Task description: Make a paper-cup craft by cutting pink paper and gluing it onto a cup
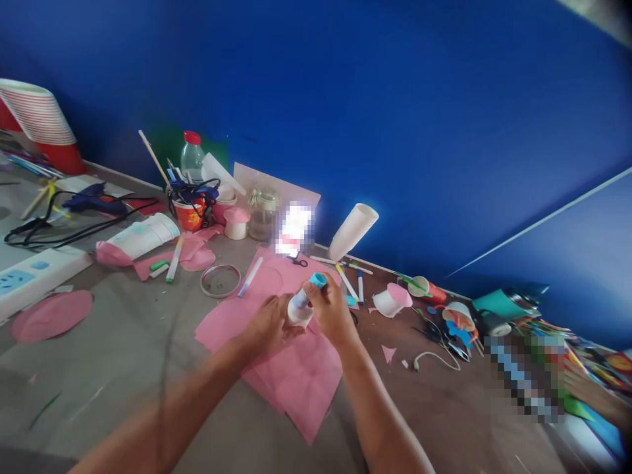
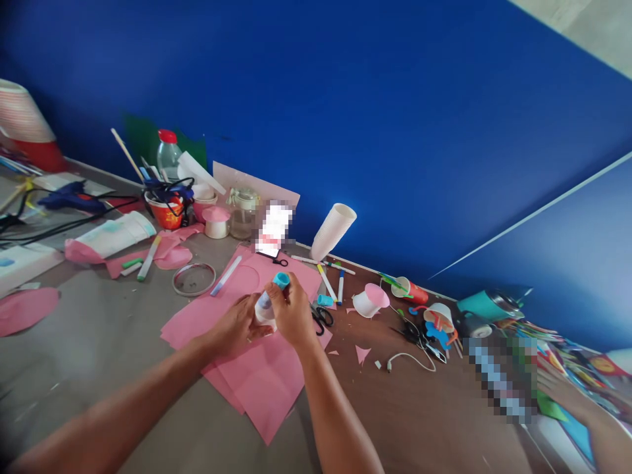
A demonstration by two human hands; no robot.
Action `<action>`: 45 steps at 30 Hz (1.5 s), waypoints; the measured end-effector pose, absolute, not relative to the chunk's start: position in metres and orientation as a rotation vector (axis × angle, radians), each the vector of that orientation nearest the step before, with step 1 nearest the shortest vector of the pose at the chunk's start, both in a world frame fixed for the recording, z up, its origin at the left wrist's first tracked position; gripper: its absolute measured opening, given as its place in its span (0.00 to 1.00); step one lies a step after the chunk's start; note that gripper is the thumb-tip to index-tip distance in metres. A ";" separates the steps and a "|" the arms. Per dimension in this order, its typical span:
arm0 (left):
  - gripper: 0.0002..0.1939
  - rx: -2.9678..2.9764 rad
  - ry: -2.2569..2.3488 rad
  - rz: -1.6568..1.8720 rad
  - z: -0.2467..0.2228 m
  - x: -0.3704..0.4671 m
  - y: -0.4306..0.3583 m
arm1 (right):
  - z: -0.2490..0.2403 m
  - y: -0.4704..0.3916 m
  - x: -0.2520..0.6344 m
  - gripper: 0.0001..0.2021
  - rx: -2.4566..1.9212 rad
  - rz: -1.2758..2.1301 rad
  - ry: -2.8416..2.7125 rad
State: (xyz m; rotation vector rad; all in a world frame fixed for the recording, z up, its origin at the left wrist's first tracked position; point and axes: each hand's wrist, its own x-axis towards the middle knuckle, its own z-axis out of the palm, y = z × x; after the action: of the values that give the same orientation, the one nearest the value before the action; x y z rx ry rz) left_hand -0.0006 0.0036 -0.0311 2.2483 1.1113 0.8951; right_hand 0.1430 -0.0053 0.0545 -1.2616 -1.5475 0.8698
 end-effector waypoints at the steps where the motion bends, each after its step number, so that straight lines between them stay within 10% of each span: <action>1: 0.21 2.253 1.113 0.888 -0.031 -0.001 0.003 | 0.057 -0.005 0.146 0.13 -1.241 0.928 -1.570; 15: 0.21 2.205 1.129 0.935 -0.035 0.001 0.003 | 0.065 -0.012 0.150 0.08 -1.349 0.392 -1.834; 22: 0.19 2.204 1.157 0.851 -0.026 0.000 0.002 | 0.058 -0.002 0.150 0.14 -1.061 0.915 -1.466; 45: 0.28 2.238 1.115 0.907 -0.032 -0.003 0.001 | 0.060 0.008 0.176 0.16 -1.063 0.935 -0.973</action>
State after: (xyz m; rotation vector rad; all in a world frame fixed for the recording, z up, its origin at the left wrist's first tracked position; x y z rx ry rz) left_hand -0.0025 0.0015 -0.0321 2.2383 1.1153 0.9067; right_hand 0.1756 0.0084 0.0603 -1.0626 -0.9733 0.9348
